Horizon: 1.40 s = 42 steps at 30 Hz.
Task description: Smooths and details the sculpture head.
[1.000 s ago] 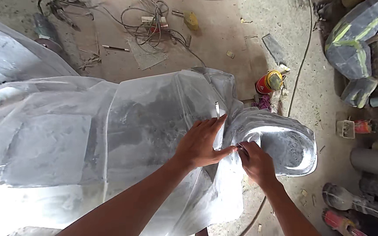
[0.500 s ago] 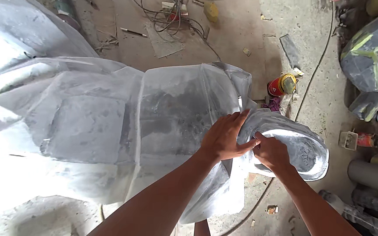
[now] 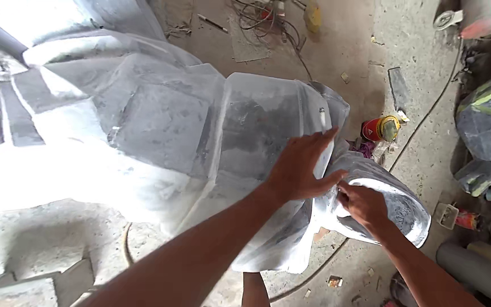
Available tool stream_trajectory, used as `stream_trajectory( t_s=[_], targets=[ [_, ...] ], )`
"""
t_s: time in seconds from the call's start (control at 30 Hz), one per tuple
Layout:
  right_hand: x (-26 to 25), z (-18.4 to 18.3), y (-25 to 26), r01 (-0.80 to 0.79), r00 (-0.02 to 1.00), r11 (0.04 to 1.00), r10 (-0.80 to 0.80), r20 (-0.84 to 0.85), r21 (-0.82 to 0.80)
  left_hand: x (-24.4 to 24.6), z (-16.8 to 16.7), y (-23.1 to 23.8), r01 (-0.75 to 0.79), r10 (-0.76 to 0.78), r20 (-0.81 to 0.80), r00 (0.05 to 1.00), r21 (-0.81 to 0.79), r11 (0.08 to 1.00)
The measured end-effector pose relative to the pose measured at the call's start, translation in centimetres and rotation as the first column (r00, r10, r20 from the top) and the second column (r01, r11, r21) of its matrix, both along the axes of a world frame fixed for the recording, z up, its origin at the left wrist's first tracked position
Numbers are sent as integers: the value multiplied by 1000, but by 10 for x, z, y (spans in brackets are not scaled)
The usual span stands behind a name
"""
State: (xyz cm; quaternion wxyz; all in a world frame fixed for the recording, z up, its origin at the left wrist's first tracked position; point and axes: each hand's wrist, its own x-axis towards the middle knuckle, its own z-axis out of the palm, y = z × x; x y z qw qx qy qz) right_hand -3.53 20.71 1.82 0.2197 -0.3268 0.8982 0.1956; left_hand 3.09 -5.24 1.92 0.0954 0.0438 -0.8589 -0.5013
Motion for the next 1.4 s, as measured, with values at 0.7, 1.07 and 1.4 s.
stream_trajectory(
  t_s=[0.7,1.07,1.4],
  targets=[
    [-25,7,-18,-304,942,917,250,223,259,82,4,-115,-348,530,265,806,-511,786],
    [-39,2,-27,-324,936,903,262,235,283,82,3,-117,-346,544,277,792,-529,775],
    [-35,-3,-15,-148,950,961,72,303,235,80,1,-120,-363,545,257,798,-517,775]
  ],
)
